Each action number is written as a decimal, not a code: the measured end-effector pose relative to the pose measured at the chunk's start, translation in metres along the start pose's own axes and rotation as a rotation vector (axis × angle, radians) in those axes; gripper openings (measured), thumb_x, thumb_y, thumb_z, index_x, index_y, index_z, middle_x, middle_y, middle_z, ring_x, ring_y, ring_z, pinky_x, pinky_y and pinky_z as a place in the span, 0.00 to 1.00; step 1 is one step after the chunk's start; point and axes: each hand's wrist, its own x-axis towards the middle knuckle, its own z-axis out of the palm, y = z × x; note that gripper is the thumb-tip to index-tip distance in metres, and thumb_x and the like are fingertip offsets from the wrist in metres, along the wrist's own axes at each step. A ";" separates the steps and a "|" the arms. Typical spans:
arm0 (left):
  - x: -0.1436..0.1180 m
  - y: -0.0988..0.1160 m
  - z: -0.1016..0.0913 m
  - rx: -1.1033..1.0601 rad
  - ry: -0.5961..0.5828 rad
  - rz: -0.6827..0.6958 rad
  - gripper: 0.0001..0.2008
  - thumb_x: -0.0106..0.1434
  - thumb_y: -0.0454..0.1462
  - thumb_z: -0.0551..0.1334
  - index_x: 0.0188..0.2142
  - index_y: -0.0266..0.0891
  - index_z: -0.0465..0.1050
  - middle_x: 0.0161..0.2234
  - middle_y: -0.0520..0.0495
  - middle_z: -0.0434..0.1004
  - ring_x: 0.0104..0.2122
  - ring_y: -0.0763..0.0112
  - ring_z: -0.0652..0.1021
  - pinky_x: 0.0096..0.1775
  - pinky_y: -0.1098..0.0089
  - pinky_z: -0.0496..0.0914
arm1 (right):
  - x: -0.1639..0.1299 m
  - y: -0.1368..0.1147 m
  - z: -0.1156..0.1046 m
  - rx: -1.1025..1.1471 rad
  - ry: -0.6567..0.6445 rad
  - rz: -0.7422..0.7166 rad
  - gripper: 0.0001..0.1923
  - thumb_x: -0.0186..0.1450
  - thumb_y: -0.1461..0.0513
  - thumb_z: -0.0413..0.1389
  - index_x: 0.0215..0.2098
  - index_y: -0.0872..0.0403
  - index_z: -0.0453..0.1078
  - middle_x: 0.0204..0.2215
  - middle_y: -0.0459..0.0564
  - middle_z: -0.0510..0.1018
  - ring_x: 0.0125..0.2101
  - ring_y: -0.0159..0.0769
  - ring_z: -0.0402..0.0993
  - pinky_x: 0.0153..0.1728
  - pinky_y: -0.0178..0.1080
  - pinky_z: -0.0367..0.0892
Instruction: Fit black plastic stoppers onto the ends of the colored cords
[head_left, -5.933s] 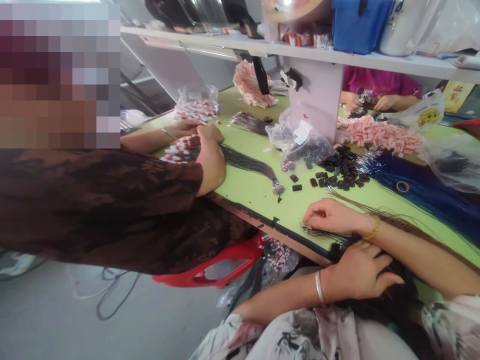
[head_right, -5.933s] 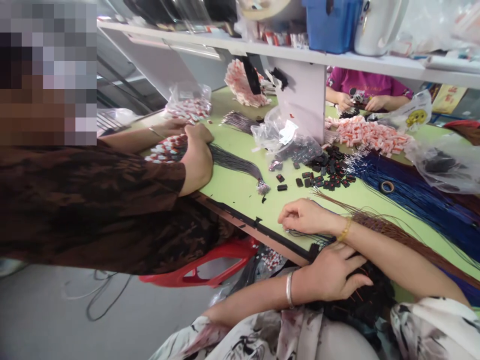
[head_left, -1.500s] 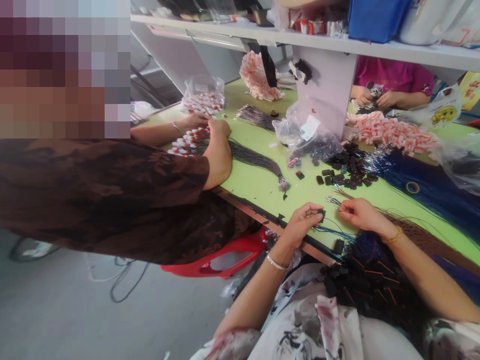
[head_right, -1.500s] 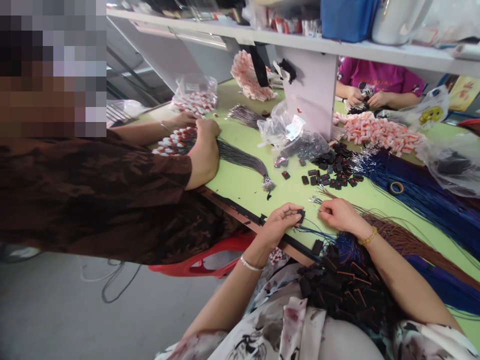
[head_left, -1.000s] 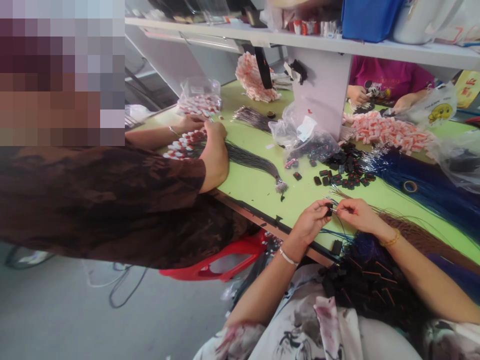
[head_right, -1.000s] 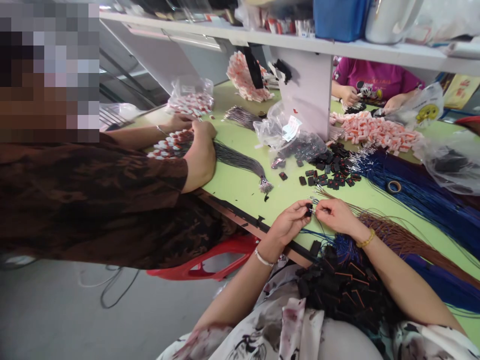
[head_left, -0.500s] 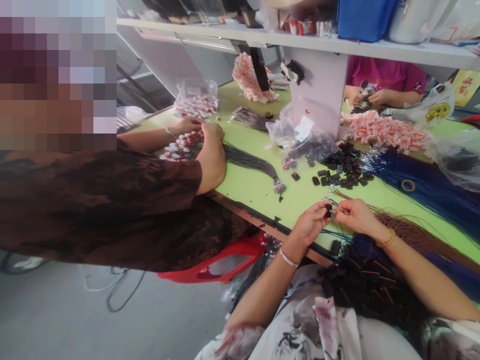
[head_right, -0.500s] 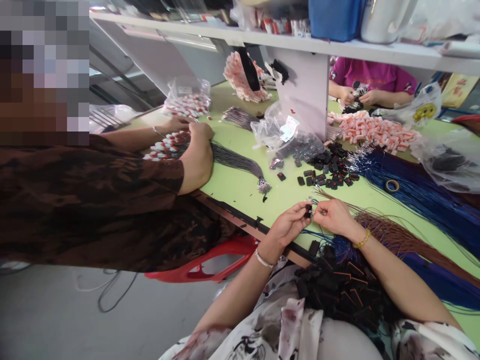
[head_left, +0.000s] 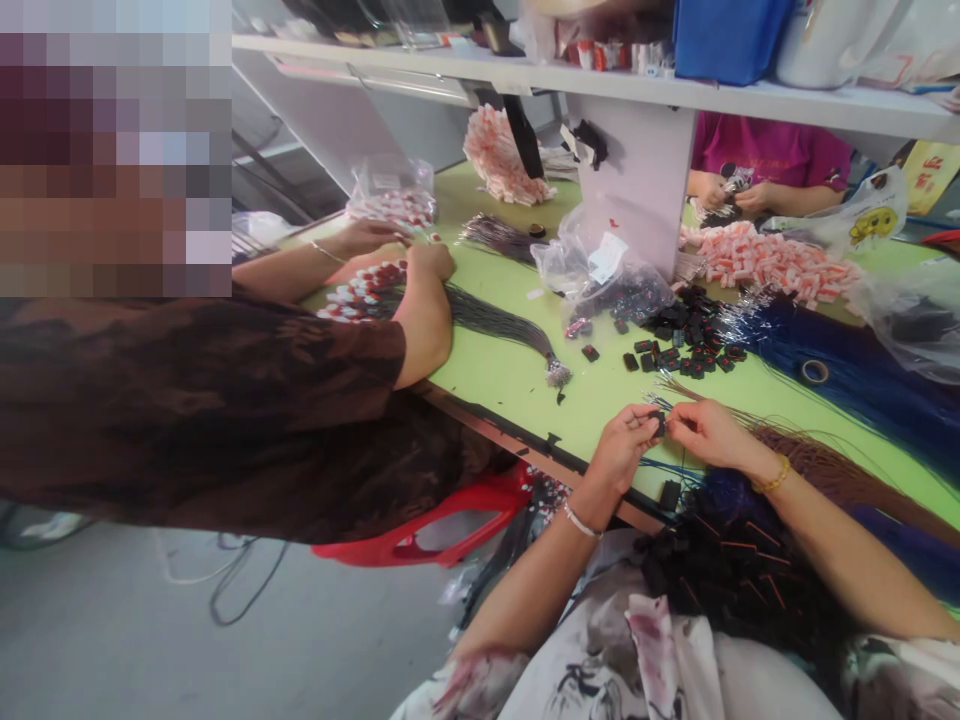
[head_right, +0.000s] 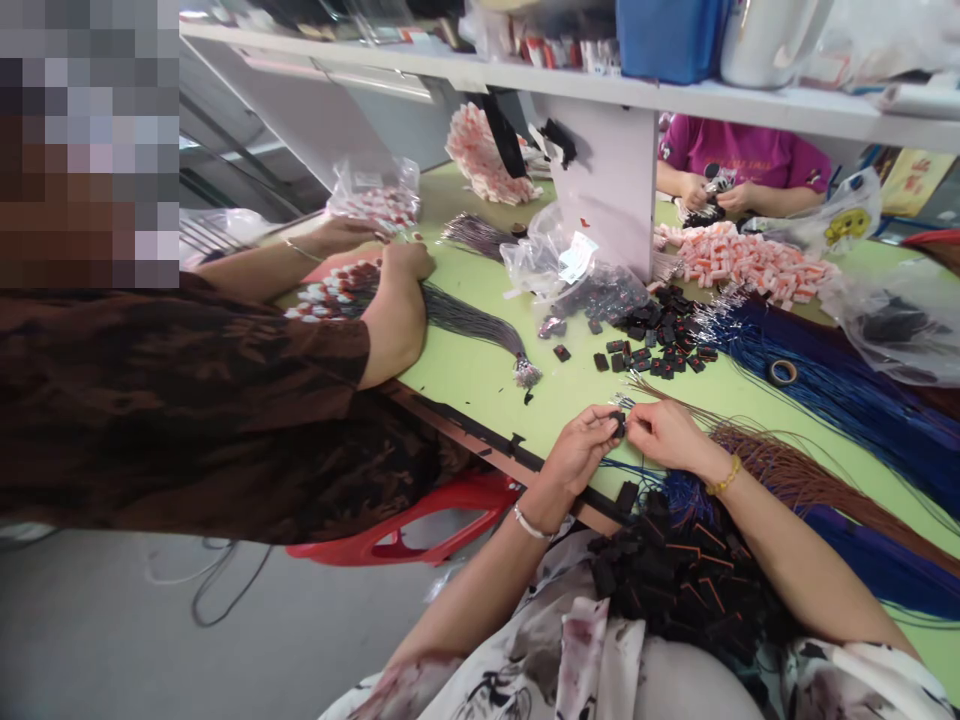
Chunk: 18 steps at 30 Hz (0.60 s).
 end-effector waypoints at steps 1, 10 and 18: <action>0.000 0.000 0.000 0.001 0.007 0.000 0.16 0.45 0.35 0.72 0.34 0.34 0.73 0.28 0.50 0.74 0.28 0.77 0.73 0.34 0.73 0.66 | 0.000 0.000 0.000 -0.014 -0.009 -0.011 0.11 0.61 0.63 0.48 0.22 0.56 0.66 0.17 0.42 0.66 0.19 0.27 0.56 0.23 0.31 0.48; 0.005 0.000 0.001 0.092 0.049 0.063 0.13 0.45 0.33 0.70 0.32 0.34 0.74 0.25 0.50 0.74 0.25 0.76 0.72 0.31 0.73 0.65 | 0.001 -0.004 0.007 -0.123 0.046 0.018 0.11 0.61 0.63 0.49 0.20 0.55 0.63 0.14 0.43 0.64 0.17 0.27 0.54 0.22 0.33 0.45; 0.006 -0.002 0.004 0.006 0.056 0.018 0.11 0.46 0.32 0.69 0.31 0.34 0.73 0.26 0.50 0.73 0.27 0.75 0.73 0.32 0.73 0.66 | 0.002 -0.001 0.007 -0.103 0.069 0.047 0.13 0.61 0.62 0.49 0.19 0.55 0.62 0.13 0.42 0.61 0.16 0.27 0.52 0.21 0.33 0.44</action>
